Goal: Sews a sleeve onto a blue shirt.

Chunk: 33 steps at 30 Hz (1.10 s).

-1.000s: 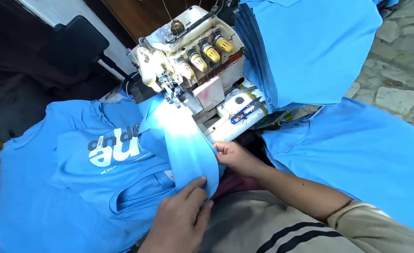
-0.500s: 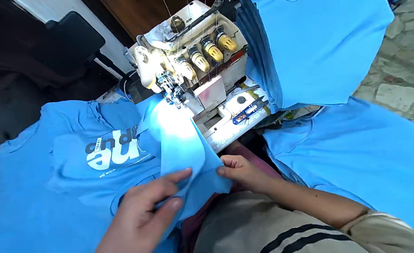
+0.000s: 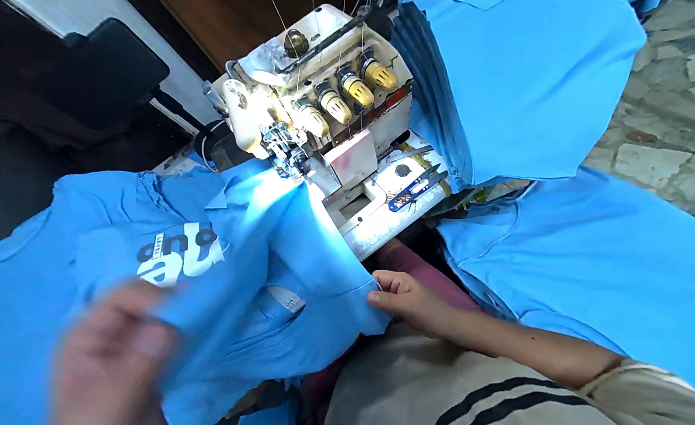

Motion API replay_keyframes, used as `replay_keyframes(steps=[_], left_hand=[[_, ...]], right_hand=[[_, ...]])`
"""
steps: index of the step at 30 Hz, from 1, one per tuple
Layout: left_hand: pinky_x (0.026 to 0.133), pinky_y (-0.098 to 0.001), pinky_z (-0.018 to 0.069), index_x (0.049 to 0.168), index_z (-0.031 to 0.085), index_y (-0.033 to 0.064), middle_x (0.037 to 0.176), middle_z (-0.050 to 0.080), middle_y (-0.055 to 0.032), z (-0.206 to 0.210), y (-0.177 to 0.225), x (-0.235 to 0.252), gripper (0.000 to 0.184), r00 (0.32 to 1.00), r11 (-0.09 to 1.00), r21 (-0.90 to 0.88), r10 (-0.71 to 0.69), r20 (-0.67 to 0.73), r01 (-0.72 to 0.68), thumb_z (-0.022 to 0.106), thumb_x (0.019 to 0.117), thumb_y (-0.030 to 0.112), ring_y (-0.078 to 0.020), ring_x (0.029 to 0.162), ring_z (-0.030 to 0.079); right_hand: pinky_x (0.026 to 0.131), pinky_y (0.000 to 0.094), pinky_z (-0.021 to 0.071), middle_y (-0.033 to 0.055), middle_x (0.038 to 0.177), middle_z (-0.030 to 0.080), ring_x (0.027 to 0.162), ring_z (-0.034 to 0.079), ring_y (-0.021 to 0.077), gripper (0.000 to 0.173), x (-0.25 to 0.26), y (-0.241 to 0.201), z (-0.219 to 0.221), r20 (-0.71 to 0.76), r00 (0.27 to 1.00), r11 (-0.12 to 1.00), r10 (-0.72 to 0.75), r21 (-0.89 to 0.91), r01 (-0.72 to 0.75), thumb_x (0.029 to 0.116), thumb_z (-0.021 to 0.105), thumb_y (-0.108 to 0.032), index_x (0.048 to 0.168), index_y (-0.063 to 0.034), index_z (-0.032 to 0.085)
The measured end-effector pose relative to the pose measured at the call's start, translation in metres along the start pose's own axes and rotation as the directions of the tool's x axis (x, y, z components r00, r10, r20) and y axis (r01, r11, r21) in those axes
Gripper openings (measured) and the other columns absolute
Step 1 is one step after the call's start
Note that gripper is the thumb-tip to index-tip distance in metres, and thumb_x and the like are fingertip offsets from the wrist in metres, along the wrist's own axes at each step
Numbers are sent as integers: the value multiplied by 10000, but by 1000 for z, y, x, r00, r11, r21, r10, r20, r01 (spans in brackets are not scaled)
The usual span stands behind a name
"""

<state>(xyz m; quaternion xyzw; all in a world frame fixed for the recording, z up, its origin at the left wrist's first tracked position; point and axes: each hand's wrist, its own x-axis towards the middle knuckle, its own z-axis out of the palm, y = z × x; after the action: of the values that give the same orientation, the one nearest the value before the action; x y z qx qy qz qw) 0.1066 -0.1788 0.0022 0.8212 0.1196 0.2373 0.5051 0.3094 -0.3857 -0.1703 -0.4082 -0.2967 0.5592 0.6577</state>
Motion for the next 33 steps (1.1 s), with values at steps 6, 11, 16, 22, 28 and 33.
replay_keyframes(steps=[6, 11, 16, 22, 28, 33], left_hand=[[593, -227, 532, 879, 607, 48, 1261, 716, -121, 110, -46, -46, 216, 955, 868, 464, 36, 293, -175, 527, 1007, 202, -66, 743, 694], [622, -221, 545, 879, 583, 71, 1275, 713, -112, 114, -38, -43, 214, 955, 853, 489, 37, 294, -183, 511, 1023, 210, -68, 855, 725], [487, -273, 500, 863, 611, 85, 1239, 732, -86, 118, -40, -34, 200, 948, 774, 591, 35, 317, -227, 507, 989, 199, -109, 659, 694], [438, -311, 482, 858, 641, 68, 1161, 751, -99, 115, -39, -13, 207, 948, 678, 684, 65, 311, -270, 502, 959, 184, -147, 577, 669], [429, -325, 472, 814, 664, 76, 1094, 776, -91, 114, -19, 5, 207, 949, 525, 793, 122, 290, -310, 515, 927, 165, -177, 579, 689], [400, -357, 470, 784, 674, 71, 1042, 778, -111, 120, -23, 9, 183, 944, 474, 823, 60, 326, -314, 534, 879, 142, -214, 546, 684]], right_hand=[[734, 209, 557, -100, 851, 679, 793, 650, -11, 129, -3, 9, -1, -4, 1000, 1000, 10, 24, -10, 1014, 524, -147, 947, -133, 634], [754, 208, 560, -107, 883, 689, 820, 656, -13, 135, -9, 14, -3, -13, 1000, 1000, 3, 21, -3, 1014, 542, -164, 971, -139, 668], [754, 200, 554, -112, 862, 685, 812, 650, -21, 147, -3, 19, -3, -59, 997, 999, -41, 12, 42, 1002, 538, -146, 939, -141, 671], [760, 198, 552, -101, 842, 676, 800, 645, -22, 169, 14, 13, -4, -110, 992, 997, -68, -41, 63, 1004, 513, -109, 928, -114, 664], [696, 149, 510, -116, 777, 618, 734, 598, -62, 144, 6, 1, 5, -86, 990, 981, -115, -167, 100, 1003, 544, -134, 891, -98, 628], [668, 122, 467, -126, 749, 566, 705, 550, -76, 175, -1, 11, 2, -54, 990, 979, -129, -168, 118, 1000, 551, -142, 833, -117, 595]])
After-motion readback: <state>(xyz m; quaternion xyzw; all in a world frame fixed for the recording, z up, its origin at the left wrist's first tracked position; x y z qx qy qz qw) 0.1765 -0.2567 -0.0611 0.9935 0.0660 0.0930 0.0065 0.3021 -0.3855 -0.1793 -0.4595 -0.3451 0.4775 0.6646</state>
